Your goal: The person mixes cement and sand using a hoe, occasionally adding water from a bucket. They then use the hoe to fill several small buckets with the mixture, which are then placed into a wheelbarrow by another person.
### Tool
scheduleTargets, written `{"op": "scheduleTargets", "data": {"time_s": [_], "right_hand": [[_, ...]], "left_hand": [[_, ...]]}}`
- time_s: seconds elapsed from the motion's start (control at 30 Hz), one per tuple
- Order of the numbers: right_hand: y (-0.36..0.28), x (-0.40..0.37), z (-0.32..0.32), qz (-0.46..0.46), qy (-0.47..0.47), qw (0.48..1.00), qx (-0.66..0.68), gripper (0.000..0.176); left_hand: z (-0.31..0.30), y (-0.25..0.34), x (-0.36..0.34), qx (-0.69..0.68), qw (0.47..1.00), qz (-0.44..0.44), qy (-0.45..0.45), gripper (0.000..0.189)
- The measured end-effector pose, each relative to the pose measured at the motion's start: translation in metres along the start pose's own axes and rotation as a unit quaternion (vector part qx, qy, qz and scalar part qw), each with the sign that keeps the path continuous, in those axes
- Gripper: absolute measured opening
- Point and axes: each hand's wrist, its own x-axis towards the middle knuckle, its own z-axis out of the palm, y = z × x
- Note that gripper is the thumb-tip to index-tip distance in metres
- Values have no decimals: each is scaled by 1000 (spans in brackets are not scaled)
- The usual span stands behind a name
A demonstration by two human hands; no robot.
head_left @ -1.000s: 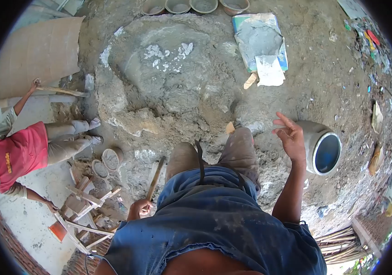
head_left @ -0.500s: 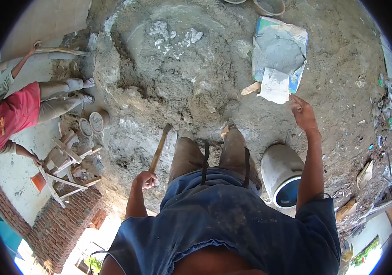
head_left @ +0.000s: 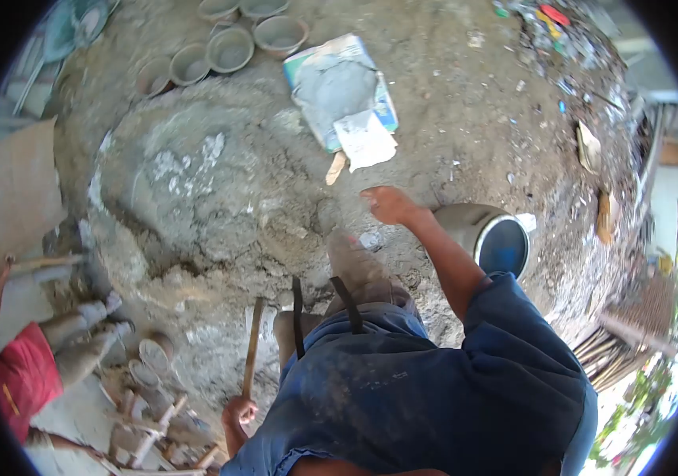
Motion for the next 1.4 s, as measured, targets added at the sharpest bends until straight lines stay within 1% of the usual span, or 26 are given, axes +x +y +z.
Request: {"op": "scheduleTargets", "data": {"time_s": [0.03,0.07,0.1,0.13,0.17,0.27,0.3,0.33,0.4,0.47,0.53,0.57,0.6,0.67,0.7,0.73,0.77,0.83,0.9,0.93,0.97,1.0,1.07,1.3,1.37,1.4], "right_hand": [[-22,-16,5,45,1,999,15,42],[-42,-34,9,41,10,998,44,43],[-53,-50,25,49,19,997,59,43],[-62,-65,46,52,25,995,77,44],[-72,-85,65,55,22,994,96,46],[-96,-164,97,70,-24,971,227,48],[-93,-185,108,104,-35,965,238,49],[-83,-205,126,140,-48,956,253,50],[-38,-235,191,185,37,974,124,49],[-13,-270,212,274,16,955,109,47],[-5,-301,214,352,-4,917,189,47],[-11,-315,207,429,6,846,316,46],[15,-319,237,388,0,876,286,40],[62,-311,291,383,-93,897,201,30],[95,-303,333,334,-113,934,59,25],[127,-295,374,287,-122,946,-93,22],[126,-289,360,290,-114,946,-91,22],[84,-290,329,166,-138,967,-133,18],[28,-304,272,293,-44,950,101,14],[18,-303,261,432,24,804,408,13],[28,-298,264,307,-52,932,187,15],[14,-299,243,346,-28,906,241,19],[9,-293,232,418,79,818,388,24],[2,-292,224,414,50,833,363,30],[11,-288,253,381,12,877,291,34],[4,-290,255,383,6,876,291,34]], "left_hand": [[28,69,-138,126,983,34,126,15],[54,58,-164,160,976,58,137,15],[71,30,-174,274,876,228,326,16],[69,14,-174,355,703,378,487,18],[65,11,-175,357,661,427,503,18],[53,34,-177,300,786,404,360,17],[51,45,-177,289,804,402,329,17],[50,56,-179,288,807,413,309,17],[52,77,-181,293,806,432,279,17],[57,95,-184,304,800,447,259,17],[63,113,-186,313,795,458,245,17],[66,121,-188,318,792,462,241,17],[70,129,-189,323,791,464,237,17],[76,145,-191,331,789,463,230,16],[78,150,-192,334,790,461,228,16],[78,156,-193,338,788,461,228,16],[77,158,-194,341,788,460,225,16],[71,158,-196,345,790,459,216,16],[60,152,-196,346,793,455,209,16],[53,149,-197,346,796,453,204,16],[47,144,-198,345,798,451,201,16],[42,140,-199,343,802,448,196,16],[33,133,-200,335,811,440,190,15],[10,113,-197,308,834,424,172,15],[4,107,-196,302,839,420,168,15],[1,104,-195,299,841,419,166,15]]}}
